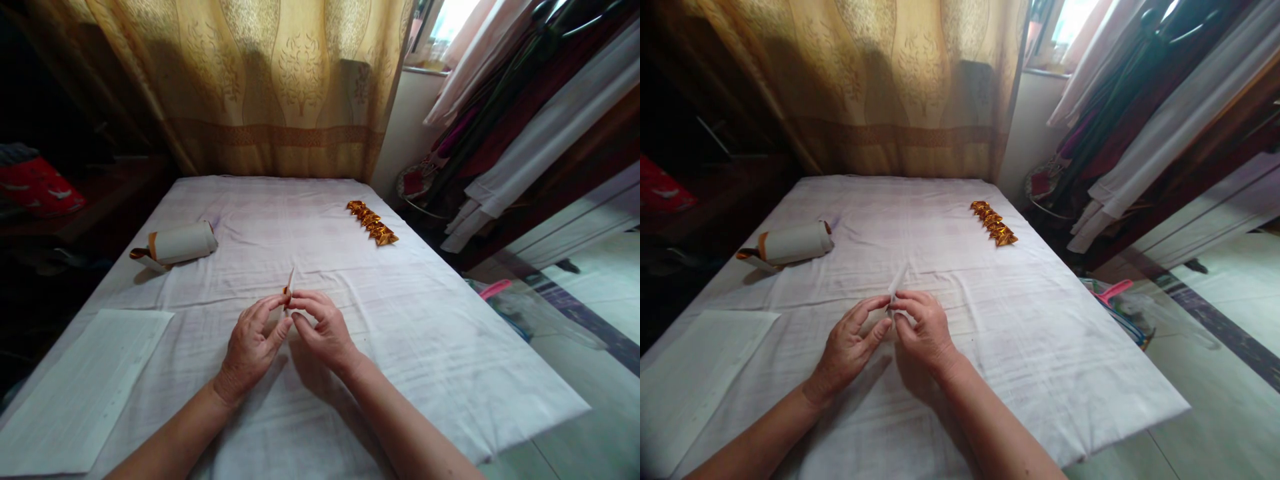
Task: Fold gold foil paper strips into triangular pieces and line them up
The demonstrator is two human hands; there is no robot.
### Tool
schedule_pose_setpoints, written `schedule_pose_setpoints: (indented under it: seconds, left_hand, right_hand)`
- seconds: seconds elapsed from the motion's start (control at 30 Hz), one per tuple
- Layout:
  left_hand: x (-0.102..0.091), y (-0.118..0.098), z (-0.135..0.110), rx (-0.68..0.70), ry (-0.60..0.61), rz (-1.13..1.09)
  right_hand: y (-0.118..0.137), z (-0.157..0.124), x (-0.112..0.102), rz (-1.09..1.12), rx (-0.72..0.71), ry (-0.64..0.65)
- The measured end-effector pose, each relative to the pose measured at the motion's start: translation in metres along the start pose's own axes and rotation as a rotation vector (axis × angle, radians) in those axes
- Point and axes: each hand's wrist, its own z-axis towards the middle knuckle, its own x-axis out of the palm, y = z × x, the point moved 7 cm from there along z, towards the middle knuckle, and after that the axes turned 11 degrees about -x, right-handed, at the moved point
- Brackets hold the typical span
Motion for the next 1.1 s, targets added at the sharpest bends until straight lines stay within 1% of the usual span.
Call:
schedule_pose_setpoints:
  seconds: [0.1, 0.17, 0.23, 0.33, 0.37, 0.4, 0.47, 0.53, 0.57, 0.73, 0.87, 0.97, 1.03, 1.1]
  left_hand:
    - [-0.006, 0.001, 0.004, -0.014, -0.035, 0.003]
    - [-0.008, 0.002, 0.006, 0.001, -0.051, 0.036]
    - [-0.011, 0.002, 0.007, 0.053, -0.073, 0.065]
    - [-0.015, 0.001, 0.007, 0.148, -0.090, 0.077]
    - [-0.015, 0.001, 0.007, 0.173, -0.084, 0.073]
    - [-0.015, 0.000, 0.007, 0.195, -0.072, 0.067]
    - [-0.015, 0.000, 0.007, 0.240, -0.048, 0.057]
    - [-0.015, 0.000, 0.007, 0.280, -0.028, 0.068]
    - [-0.015, 0.001, 0.007, 0.294, -0.022, 0.083]
    - [-0.011, 0.006, 0.006, 0.354, -0.001, 0.186]
    - [-0.002, 0.008, 0.002, 0.398, 0.065, 0.306]
    - [0.003, 0.008, -0.003, 0.378, 0.158, 0.361]
    - [0.004, 0.007, -0.009, 0.344, 0.220, 0.363]
    - [0.004, 0.004, -0.015, 0.310, 0.256, 0.361]
  right_hand:
    - [0.001, -0.001, 0.007, -0.084, -0.031, 0.079]
    - [0.002, -0.001, 0.007, -0.130, -0.053, 0.107]
    - [0.001, -0.001, 0.001, -0.194, -0.068, 0.076]
    - [-0.003, 0.002, -0.018, -0.368, -0.063, -0.011]
    - [-0.004, 0.003, -0.022, -0.425, -0.067, -0.009]
    - [-0.006, 0.004, -0.025, -0.470, -0.077, 0.018]
    - [-0.011, 0.005, -0.027, -0.521, -0.105, 0.124]
    - [-0.014, 0.004, -0.025, -0.538, -0.145, 0.226]
    - [-0.015, 0.003, -0.025, -0.539, -0.171, 0.255]
    - [-0.012, -0.004, -0.023, -0.516, -0.292, 0.302]
    - [-0.005, -0.014, -0.017, -0.459, -0.356, 0.383]
    - [-0.001, -0.022, -0.011, -0.452, -0.375, 0.453]
    - [-0.001, -0.025, -0.007, -0.466, -0.366, 0.504]
    - [-0.001, -0.027, -0.005, -0.477, -0.357, 0.534]
